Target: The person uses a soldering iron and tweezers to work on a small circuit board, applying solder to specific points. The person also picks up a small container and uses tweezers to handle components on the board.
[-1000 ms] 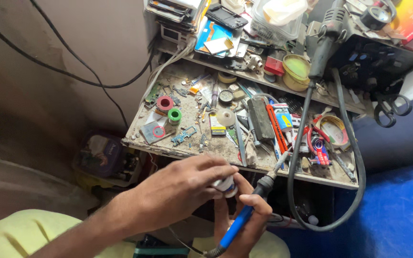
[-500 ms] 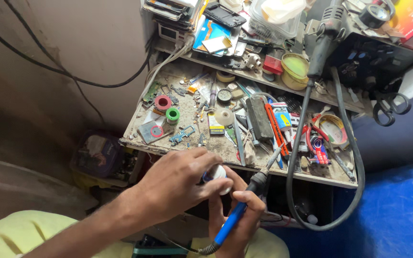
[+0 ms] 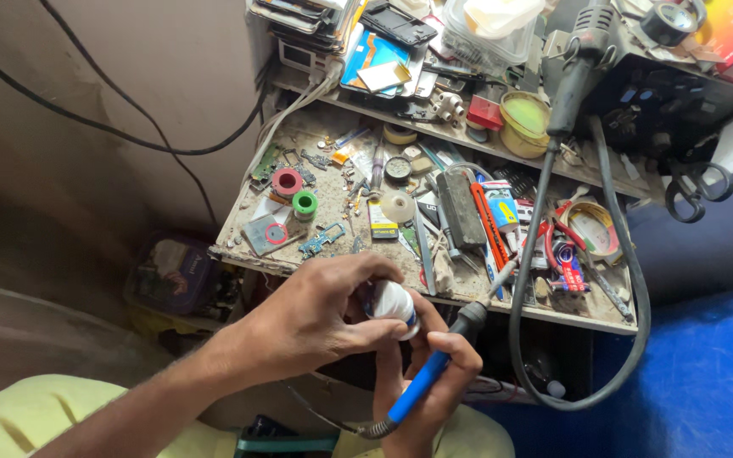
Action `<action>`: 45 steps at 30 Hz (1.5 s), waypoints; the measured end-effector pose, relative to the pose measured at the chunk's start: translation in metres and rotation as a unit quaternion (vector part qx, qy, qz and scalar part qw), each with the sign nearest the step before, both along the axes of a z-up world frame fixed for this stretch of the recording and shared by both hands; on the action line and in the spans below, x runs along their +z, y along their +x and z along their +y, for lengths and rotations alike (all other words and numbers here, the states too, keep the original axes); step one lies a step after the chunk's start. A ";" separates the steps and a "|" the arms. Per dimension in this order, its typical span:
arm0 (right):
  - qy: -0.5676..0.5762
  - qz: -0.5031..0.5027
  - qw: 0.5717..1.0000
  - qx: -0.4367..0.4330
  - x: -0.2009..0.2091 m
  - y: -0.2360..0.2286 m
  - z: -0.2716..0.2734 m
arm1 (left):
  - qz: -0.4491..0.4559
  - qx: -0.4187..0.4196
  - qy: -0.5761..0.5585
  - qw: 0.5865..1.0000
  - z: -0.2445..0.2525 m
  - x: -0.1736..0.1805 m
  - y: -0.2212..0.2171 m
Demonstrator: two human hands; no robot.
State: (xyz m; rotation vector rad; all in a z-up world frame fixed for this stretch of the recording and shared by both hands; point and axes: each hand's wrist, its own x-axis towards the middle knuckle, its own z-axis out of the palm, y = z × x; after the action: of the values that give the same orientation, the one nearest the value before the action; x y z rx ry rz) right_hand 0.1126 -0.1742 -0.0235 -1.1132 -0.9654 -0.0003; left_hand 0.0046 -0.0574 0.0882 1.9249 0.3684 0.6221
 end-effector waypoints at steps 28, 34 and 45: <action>0.002 0.013 0.999 0.038 -0.003 0.003 0.011 | -0.120 -0.021 0.075 0.990 0.011 -0.043 0.004; -0.164 -0.225 0.940 -0.197 0.031 0.030 0.016 | -0.128 0.099 0.123 0.979 0.028 -0.056 -0.001; -0.377 -0.338 0.820 -0.266 0.059 0.059 0.039 | -0.167 0.108 0.149 0.969 0.037 -0.071 0.002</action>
State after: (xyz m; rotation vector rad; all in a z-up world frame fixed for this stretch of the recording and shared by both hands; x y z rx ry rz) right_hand 0.1720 -0.1347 0.0356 -2.1926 -1.2871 -0.5466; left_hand 0.0069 -0.0199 0.0177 2.0279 0.2828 1.1849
